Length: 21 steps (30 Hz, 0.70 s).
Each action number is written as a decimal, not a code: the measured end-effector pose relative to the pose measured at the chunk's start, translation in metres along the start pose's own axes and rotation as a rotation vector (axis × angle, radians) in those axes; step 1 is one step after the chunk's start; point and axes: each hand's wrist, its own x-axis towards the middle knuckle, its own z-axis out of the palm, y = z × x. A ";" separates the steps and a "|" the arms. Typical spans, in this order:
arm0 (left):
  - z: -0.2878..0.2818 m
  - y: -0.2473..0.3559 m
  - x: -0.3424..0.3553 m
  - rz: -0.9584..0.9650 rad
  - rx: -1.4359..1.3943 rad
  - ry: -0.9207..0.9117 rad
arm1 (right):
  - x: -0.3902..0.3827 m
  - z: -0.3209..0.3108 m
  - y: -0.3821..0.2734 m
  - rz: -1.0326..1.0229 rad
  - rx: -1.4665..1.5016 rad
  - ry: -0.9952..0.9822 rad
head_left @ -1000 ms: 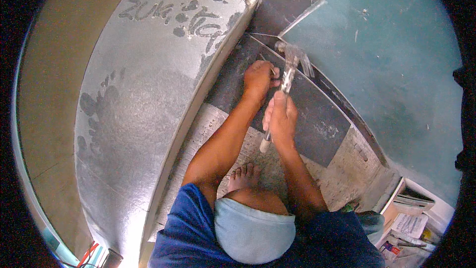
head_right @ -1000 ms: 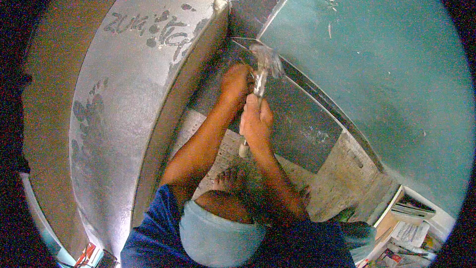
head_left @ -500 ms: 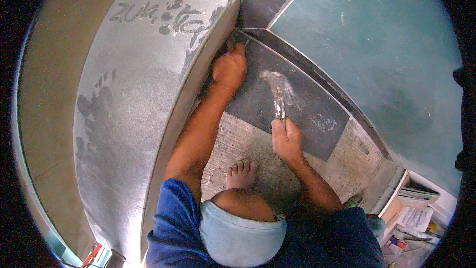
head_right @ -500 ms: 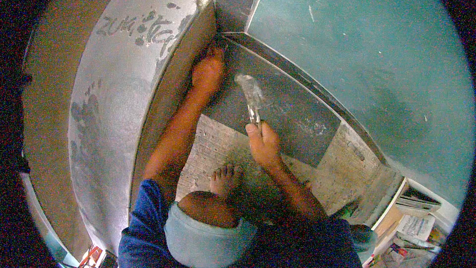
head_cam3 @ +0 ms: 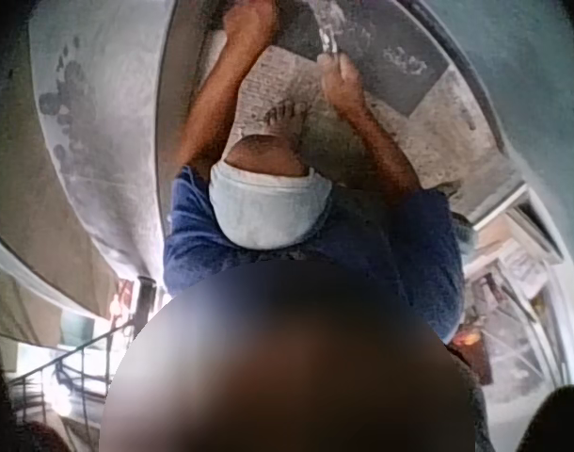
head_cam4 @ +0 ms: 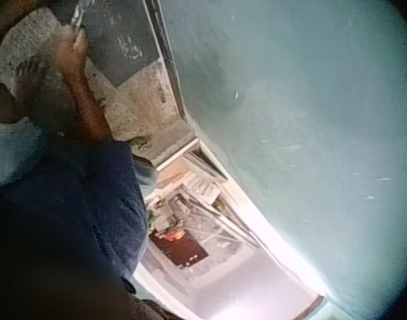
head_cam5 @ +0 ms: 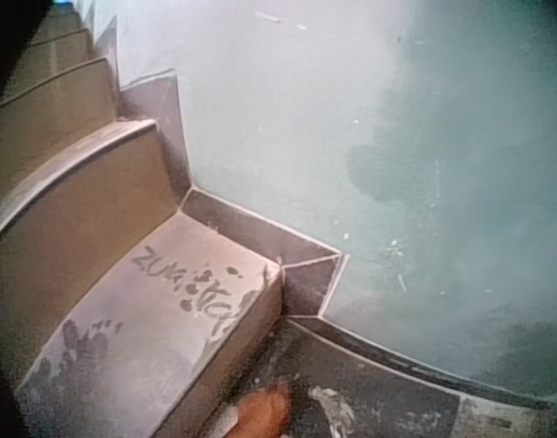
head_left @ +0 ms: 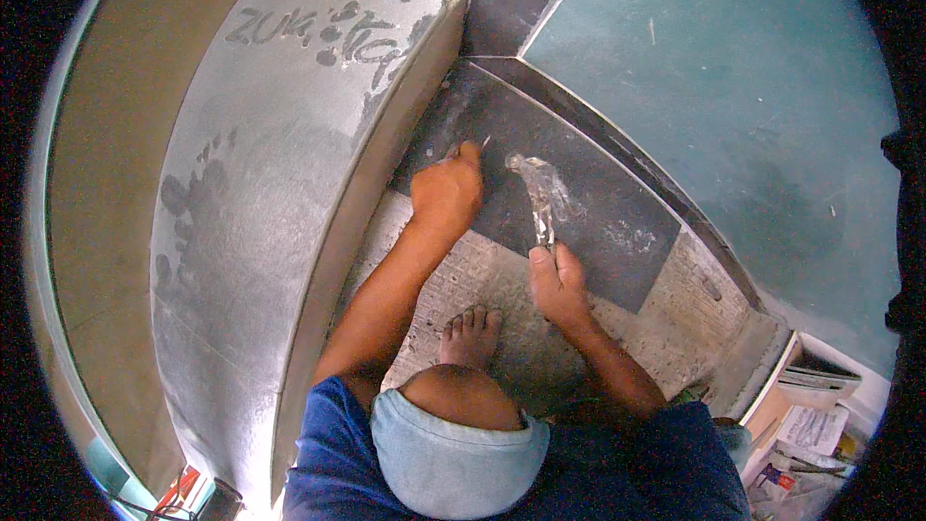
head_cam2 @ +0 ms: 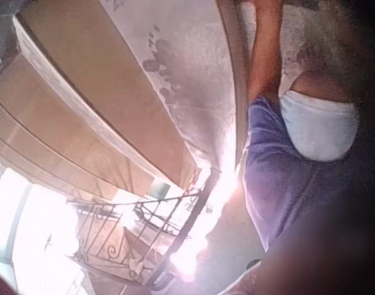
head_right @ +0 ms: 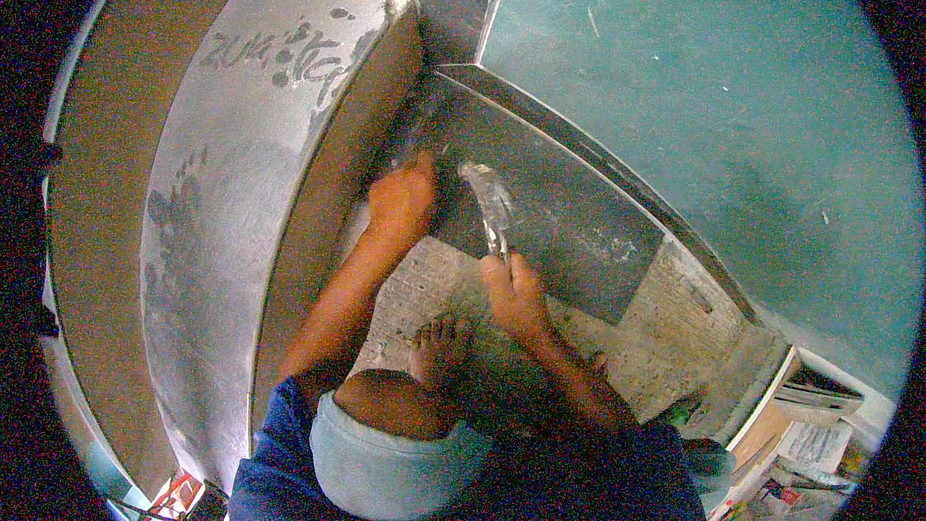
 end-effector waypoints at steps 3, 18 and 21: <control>0.011 -0.003 0.027 -0.001 -0.036 0.041 | 0.003 -0.003 0.003 0.020 0.071 -0.002; 0.024 -0.024 0.003 -0.083 0.092 -0.005 | -0.047 -0.028 0.045 -0.084 -0.729 -0.527; 0.024 -0.030 -0.042 -0.115 0.064 -0.048 | -0.053 -0.023 0.051 -0.134 -0.784 -0.554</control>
